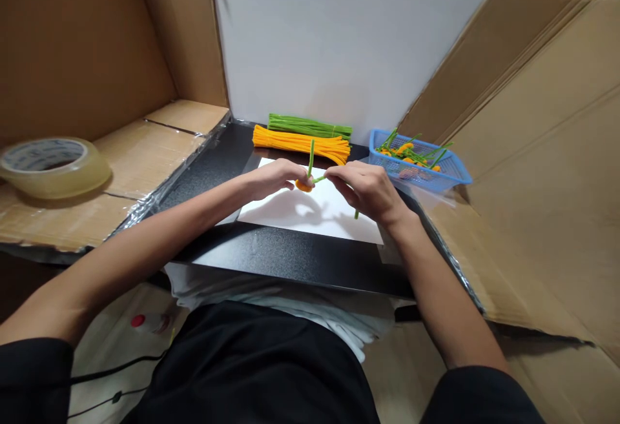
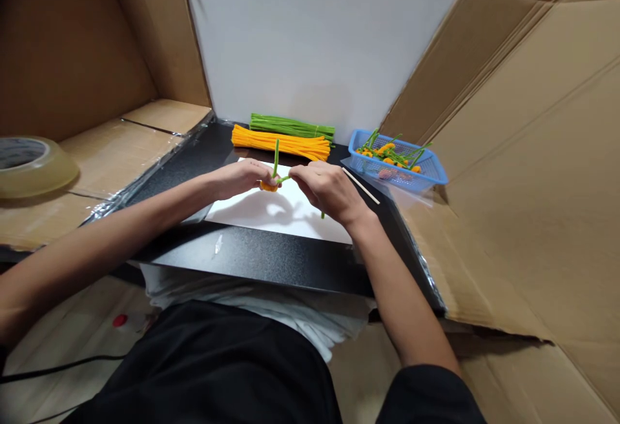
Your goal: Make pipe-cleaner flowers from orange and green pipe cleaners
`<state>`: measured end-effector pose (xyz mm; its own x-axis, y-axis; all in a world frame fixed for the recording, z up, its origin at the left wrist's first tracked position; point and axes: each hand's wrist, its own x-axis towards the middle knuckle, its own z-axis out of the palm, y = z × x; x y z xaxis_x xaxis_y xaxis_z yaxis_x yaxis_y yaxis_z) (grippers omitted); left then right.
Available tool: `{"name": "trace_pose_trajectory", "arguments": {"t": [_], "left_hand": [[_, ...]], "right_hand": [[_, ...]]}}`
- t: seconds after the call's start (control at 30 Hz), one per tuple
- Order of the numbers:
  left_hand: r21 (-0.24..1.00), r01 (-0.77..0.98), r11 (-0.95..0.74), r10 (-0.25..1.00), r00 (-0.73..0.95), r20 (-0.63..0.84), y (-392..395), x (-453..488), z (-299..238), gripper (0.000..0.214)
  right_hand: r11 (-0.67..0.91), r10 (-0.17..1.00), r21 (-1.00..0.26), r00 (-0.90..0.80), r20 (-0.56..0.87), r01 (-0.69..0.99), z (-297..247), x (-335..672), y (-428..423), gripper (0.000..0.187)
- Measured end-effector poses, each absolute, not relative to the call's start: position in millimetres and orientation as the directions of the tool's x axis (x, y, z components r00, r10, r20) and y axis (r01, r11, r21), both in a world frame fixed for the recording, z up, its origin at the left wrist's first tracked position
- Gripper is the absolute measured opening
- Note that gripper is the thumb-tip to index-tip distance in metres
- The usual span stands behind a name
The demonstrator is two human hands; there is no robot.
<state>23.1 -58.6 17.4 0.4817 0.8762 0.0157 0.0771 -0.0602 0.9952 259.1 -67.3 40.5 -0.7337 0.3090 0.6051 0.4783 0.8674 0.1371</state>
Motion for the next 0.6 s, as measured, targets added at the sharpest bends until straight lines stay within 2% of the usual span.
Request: {"name": "trace_pose_trajectory", "arguments": {"t": [0.13,0.2,0.27,0.33,0.4,0.47,0.53,0.6], "left_hand": [[0.999,0.016,0.047,0.835,0.549,-0.049,-60.1,25.2,21.1,0.011],[1.0,0.01,0.019,0.826,0.564,-0.022,-60.6,24.6,22.4,0.012],[0.993,0.054,-0.102,0.833,0.55,0.056,-60.8,22.1,22.7,0.012],[0.931,0.173,-0.321,0.843,0.501,0.198,-61.0,18.6,22.6,0.013],[0.742,0.339,-0.578,0.79,0.46,0.406,-61.7,15.4,22.5,0.013],[0.459,0.475,-0.751,0.658,0.475,0.585,-63.0,13.5,22.2,0.012],[0.21,0.545,-0.812,0.526,0.524,0.67,-65.2,13.4,21.6,0.013],[0.053,0.568,-0.821,0.438,0.568,0.697,-68.4,14.9,21.0,0.016]], "right_hand": [[0.877,0.277,0.138,-0.718,0.638,0.461,43.9,260.1,-69.4,0.023],[0.882,0.297,0.097,-0.702,0.647,0.462,45.0,258.9,-71.1,0.023],[0.878,0.388,-0.038,-0.664,0.64,0.476,44.1,256.3,-72.3,0.021],[0.819,0.57,-0.318,-0.618,0.541,0.478,40.8,253.1,-72.3,0.02],[0.62,0.737,-0.661,-0.603,0.306,0.422,36.3,250.2,-71.0,0.029],[0.328,0.788,-0.889,-0.612,0.071,0.319,32.8,247.9,-69.2,0.043],[0.114,0.79,-0.969,-0.611,-0.046,0.221,31.6,246.0,-67.9,0.05],[0.023,0.786,-0.983,-0.611,-0.096,0.184,32.4,244.2,-67.6,0.047]]}}
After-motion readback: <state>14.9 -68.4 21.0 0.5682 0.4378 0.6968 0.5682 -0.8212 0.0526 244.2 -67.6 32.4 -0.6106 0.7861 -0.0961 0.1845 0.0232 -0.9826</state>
